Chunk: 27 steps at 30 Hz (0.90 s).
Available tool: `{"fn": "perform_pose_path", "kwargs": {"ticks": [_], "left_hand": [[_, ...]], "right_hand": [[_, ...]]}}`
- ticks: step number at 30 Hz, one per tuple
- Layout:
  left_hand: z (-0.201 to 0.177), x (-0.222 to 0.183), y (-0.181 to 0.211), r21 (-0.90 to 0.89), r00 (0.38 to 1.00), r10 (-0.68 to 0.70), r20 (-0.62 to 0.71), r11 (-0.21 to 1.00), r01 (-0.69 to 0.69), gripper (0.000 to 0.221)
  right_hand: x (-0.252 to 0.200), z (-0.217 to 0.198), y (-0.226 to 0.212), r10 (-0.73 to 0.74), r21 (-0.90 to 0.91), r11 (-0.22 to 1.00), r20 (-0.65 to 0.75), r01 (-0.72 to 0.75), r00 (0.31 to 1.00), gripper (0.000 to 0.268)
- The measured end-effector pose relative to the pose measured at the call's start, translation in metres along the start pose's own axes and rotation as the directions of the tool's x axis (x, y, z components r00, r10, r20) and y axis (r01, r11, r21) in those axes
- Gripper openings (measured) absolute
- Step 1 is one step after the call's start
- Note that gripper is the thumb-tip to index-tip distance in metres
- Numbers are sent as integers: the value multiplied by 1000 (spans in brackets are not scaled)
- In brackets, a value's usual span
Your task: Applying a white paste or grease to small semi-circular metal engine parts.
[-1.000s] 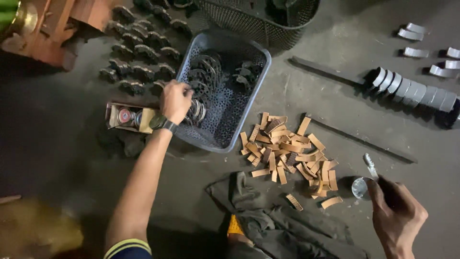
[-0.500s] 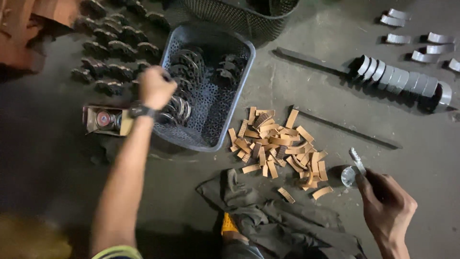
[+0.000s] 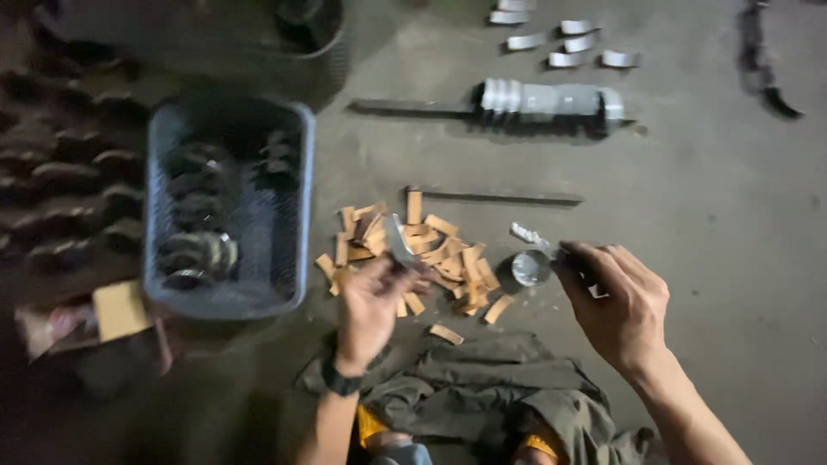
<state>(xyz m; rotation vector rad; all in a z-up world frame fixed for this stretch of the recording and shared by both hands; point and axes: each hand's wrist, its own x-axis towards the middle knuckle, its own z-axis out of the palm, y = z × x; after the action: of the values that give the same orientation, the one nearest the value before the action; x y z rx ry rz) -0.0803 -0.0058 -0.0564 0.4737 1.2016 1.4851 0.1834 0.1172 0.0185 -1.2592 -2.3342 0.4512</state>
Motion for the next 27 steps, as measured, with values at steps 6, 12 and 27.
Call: {"fn": "perform_pose_path", "kwargs": {"ticks": [6,12,27], "left_hand": [[74,-13,17,491,927,258,273,791,-365,13],[94,-22,29,503,959,45,279,844,-186,18],[91,-25,33,514,953,64,297,830,-216,21]], "right_hand": [[-9,-40,8,193,393,883,194,-256,962,14],[-14,-37,8,275,440,720,528,-536,803,21],[-20,-49,-2,264,293,877,372,-382,890,17]]}}
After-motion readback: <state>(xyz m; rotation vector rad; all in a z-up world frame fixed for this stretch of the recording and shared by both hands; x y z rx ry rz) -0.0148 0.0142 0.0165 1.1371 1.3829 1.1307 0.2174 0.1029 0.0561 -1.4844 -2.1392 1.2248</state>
